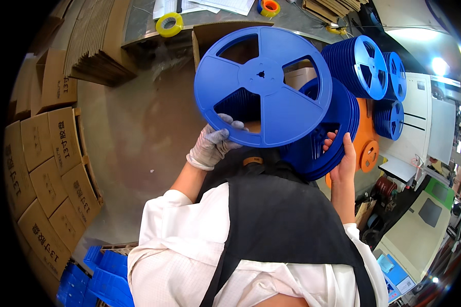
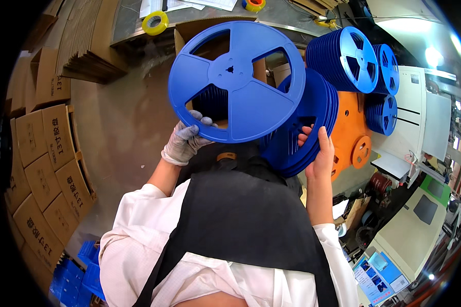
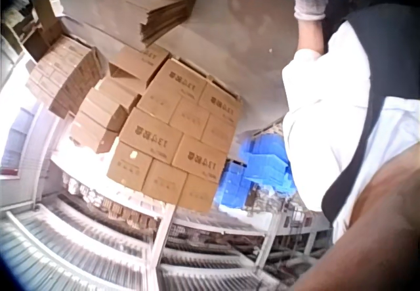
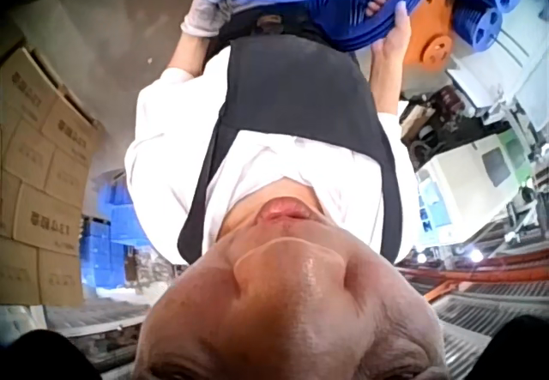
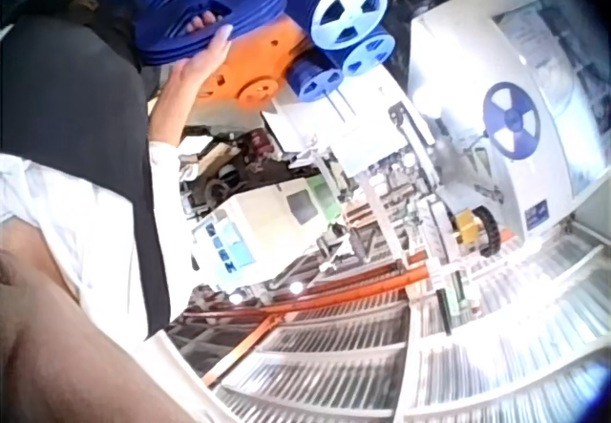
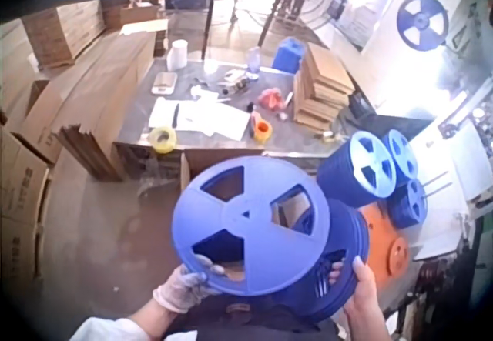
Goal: The person picks up blue plastic spools from a table and places them into a cardboard box. The person repeatedly picks up spools and stacks them inside the box.
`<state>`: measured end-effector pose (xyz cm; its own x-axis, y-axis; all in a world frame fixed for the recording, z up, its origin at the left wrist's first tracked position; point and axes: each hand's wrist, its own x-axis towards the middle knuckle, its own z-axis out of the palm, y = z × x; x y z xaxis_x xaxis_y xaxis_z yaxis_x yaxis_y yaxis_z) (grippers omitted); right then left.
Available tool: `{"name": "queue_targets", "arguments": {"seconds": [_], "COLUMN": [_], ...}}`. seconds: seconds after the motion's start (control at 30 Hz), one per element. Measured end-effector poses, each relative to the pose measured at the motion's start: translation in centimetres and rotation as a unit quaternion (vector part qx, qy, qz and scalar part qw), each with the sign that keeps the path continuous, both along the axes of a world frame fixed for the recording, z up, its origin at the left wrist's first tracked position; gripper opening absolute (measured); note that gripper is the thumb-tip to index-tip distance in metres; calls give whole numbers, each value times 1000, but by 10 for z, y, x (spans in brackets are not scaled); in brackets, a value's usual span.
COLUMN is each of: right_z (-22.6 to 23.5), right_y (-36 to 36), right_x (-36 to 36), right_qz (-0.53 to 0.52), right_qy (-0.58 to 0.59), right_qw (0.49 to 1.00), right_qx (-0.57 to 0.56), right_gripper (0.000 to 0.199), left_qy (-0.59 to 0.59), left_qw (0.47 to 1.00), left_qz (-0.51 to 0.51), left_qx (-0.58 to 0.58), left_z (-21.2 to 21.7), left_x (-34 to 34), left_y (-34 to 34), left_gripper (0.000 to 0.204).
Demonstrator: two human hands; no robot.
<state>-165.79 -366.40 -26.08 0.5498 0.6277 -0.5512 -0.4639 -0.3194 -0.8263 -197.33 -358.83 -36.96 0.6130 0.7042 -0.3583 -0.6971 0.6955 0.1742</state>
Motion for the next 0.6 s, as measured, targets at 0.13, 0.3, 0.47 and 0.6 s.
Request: {"name": "queue_targets", "arguments": {"seconds": [0.13,0.3,0.47,0.6], "right_z": [3,-1,-4,-6], "right_y": [1,-2,-7,-11], "right_x": [-13,-17,-11,-9], "right_qz": [34,40,43,33], "right_qy": [-44,-45,-52,-55], "right_qw": [998,998,998,998], "right_qx": [1,2,-1,-2], "right_gripper": [36,37,41,40], "left_qy": [18,38,257,332], "left_qw": [1000,999,964,940], "left_qz": [12,25,-10,-25], "left_qx": [-3,5,62,79], "left_z": [-1,-6,-5,-17], "left_x": [-1,-5,-8,-13], "left_y": [0,-3,6,9], "left_gripper": [32,30,33,34]}}
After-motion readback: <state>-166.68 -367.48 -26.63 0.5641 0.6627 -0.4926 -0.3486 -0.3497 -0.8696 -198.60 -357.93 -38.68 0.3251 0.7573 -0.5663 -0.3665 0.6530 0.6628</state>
